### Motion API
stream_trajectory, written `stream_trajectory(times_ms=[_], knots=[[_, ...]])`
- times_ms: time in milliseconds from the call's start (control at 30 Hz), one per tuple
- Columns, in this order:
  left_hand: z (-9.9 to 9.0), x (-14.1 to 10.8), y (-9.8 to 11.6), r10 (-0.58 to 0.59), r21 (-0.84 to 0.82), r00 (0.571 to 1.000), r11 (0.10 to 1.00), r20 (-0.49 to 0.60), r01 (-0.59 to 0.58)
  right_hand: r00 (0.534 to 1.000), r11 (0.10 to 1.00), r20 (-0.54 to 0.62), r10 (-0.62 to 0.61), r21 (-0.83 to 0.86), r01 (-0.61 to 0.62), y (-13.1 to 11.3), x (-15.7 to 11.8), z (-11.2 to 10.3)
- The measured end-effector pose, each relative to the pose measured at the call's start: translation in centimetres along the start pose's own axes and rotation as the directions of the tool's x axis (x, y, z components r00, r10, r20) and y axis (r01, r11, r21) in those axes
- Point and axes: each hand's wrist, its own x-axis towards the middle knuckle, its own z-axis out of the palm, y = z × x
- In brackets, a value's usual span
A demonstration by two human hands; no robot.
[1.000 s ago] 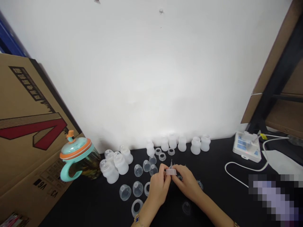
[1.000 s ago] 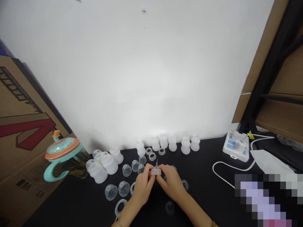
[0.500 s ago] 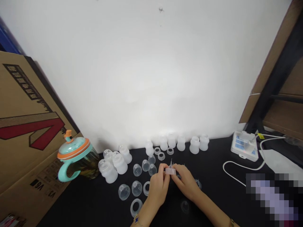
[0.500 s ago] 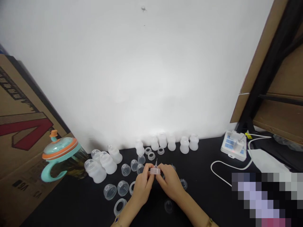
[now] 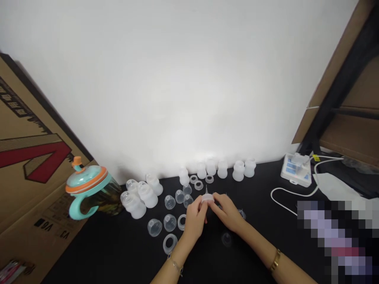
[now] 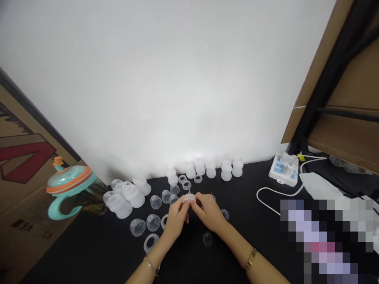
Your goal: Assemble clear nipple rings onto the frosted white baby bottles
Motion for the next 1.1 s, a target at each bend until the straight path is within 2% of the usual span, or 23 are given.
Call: stream_trajectory(times_ms=[133, 267, 600, 900, 1100], knots=[[0.2, 0.4, -0.3, -0.069, -0.17, 0.997, 0.983, 0.022, 0.071, 1.0, 0.998, 0.015, -0.019, 0.052, 0.018, -0.5, 0.0, -0.6], [0.2, 0.8, -0.8, -0.116, -0.234, 0.993, 0.965, 0.019, 0.117, 0.998, 0.993, 0.032, -0.051, 0.106, 0.047, -0.7, -0.1, -0.9], [-0.1, 0.7, -0.1, -0.099, -0.112, 0.994, 0.988, 0.047, 0.104, 0.999, 0.991, 0.021, -0.05, 0.126, 0.047, -0.6, 0.0, -1.1], [0.4, 0.1, -0.2, -0.004, -0.155, 1.0, 0.988, 0.024, 0.008, 1.0, 0.991, -0.016, -0.018, 0.134, 0.02, -0.5, -0.1, -1.2], [0.0, -0.1, 0.1, 0.038, -0.125, 0.999, 0.992, 0.023, -0.035, 1.0, 0.977, 0.0, -0.024, 0.211, 0.023, -0.5, 0.0, -0.9]])
